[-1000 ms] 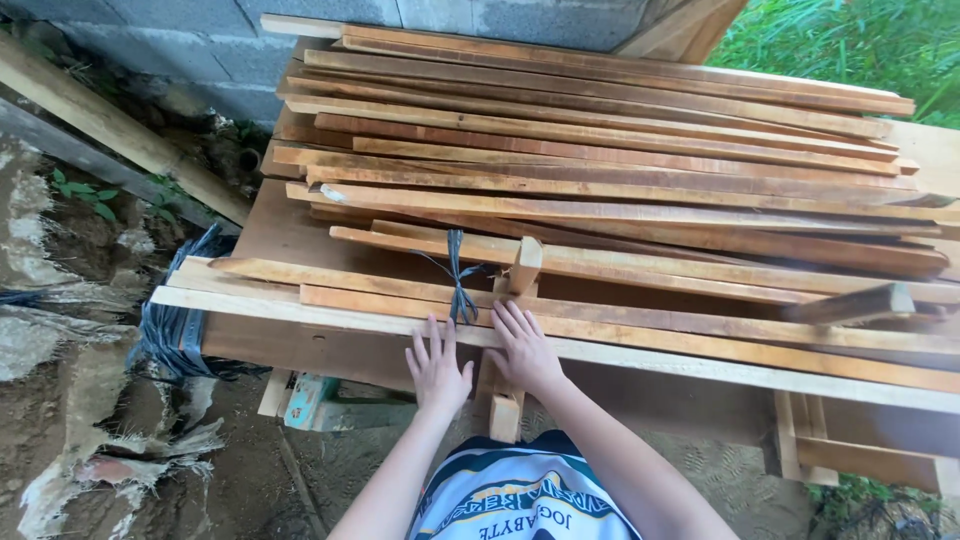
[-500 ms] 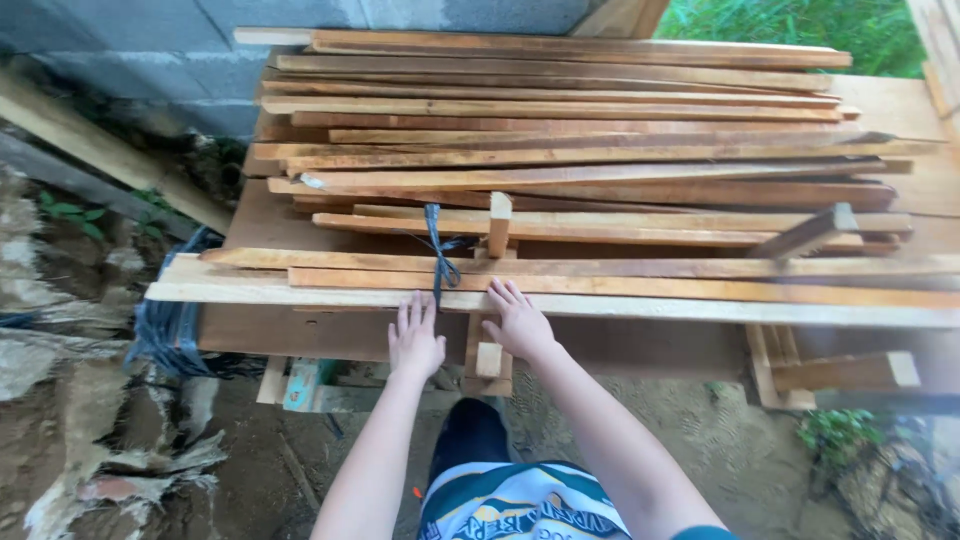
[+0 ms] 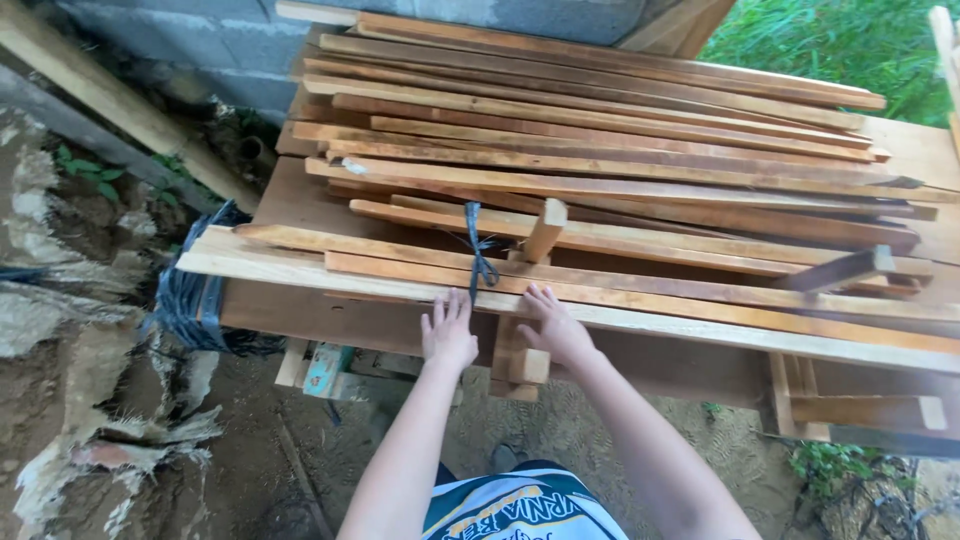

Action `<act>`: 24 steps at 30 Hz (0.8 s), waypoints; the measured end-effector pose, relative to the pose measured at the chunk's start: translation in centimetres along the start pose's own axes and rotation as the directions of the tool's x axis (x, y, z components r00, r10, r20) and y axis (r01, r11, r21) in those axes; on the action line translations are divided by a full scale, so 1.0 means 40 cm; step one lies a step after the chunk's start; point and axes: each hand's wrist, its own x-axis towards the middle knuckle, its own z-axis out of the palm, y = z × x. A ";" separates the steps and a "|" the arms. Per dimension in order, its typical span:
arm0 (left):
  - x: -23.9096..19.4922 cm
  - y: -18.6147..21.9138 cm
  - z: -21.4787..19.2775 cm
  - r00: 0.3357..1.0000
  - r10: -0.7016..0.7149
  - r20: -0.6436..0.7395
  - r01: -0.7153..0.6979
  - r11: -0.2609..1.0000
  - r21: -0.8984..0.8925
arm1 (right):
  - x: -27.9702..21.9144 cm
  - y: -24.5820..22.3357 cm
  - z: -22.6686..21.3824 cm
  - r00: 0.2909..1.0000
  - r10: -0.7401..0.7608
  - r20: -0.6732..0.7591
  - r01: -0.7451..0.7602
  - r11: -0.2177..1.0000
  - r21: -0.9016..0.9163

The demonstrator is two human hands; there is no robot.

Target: The person bundles a stack of wooden planks using black plastic straps. They wrap the straps around the wood, pull them tight, and tie them off to secure the bundle. The person repeats this process to ensure the planks are held together firmly.

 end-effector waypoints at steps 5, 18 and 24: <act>0.006 -0.058 -0.010 0.994 0.102 0.045 -0.099 0.993 -0.058 | 0.022 -0.030 -0.045 0.984 0.165 0.066 -0.174 0.971 0.167; -0.059 -1.015 -0.024 0.891 -0.293 -0.347 -0.003 0.762 -0.648 | 0.291 -0.543 -0.061 0.946 0.194 0.261 -0.253 0.943 0.216; 0.029 -1.366 -0.060 0.738 -0.529 -0.420 0.194 0.762 -0.617 | 0.446 -0.926 0.339 0.884 -0.014 0.468 -0.235 0.851 0.470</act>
